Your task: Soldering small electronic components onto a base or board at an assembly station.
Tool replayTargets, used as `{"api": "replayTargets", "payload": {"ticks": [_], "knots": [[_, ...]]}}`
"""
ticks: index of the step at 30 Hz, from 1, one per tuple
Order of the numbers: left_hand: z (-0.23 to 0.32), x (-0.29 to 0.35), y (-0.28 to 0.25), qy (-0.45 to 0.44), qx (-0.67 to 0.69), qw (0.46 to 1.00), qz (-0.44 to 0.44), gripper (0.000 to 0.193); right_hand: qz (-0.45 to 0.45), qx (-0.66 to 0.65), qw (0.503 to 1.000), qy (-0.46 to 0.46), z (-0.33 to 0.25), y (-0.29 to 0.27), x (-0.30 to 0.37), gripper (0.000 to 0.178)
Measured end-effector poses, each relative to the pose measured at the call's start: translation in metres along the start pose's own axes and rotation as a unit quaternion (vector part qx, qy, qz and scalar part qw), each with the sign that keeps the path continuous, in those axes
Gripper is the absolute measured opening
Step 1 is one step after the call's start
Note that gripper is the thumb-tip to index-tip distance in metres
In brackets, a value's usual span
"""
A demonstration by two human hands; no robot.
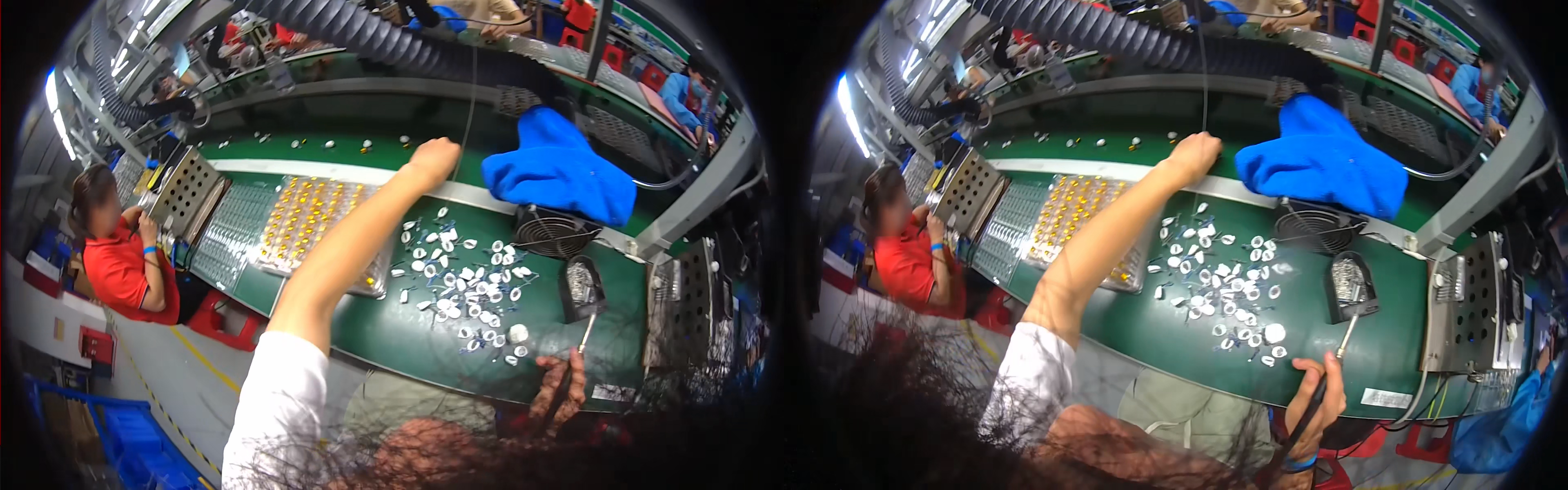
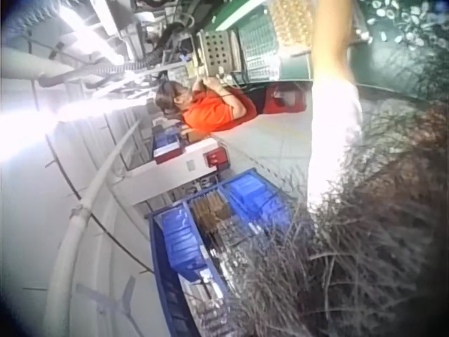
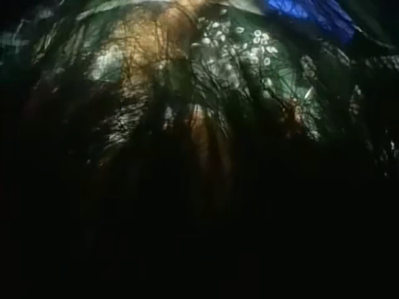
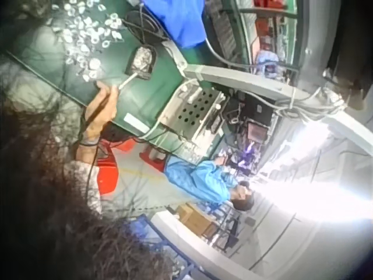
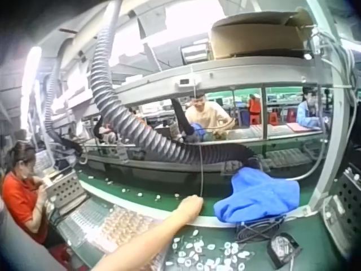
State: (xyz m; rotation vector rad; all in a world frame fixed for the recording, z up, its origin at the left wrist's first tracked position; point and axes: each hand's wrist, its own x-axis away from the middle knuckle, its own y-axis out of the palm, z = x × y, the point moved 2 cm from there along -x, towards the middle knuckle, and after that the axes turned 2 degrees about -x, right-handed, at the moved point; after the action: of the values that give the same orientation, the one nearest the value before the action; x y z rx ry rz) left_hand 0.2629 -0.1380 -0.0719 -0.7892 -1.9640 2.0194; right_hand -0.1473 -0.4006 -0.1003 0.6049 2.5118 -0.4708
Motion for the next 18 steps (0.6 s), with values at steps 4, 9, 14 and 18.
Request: {"api": "replayTargets", "payload": {"ticks": [4, 9, 14, 18], "knots": [[-0.002, 0.003, -0.021, -0.027, 0.081, 0.996, 0.033, 0.014, 0.000, 0.023, 1.000, 0.003, -0.007, 0.001, -0.001, 0.035], [0.001, 0.071, -0.086, -0.003, 0.251, 0.957, 0.149, 0.012, -0.032, 0.061, 0.997, -0.034, -0.019, 0.000, -0.007, 0.034], [0.059, 0.178, -0.141, -0.086, 0.410, 0.890, 0.179, 0.010, -0.072, 0.056, 0.992, -0.088, -0.030, -0.001, -0.015, 0.023], [0.149, 0.204, -0.134, 0.133, 0.370, 0.909, 0.140, 0.023, -0.045, 0.083, 0.988, -0.118, -0.038, 0.008, -0.018, 0.025]]}}
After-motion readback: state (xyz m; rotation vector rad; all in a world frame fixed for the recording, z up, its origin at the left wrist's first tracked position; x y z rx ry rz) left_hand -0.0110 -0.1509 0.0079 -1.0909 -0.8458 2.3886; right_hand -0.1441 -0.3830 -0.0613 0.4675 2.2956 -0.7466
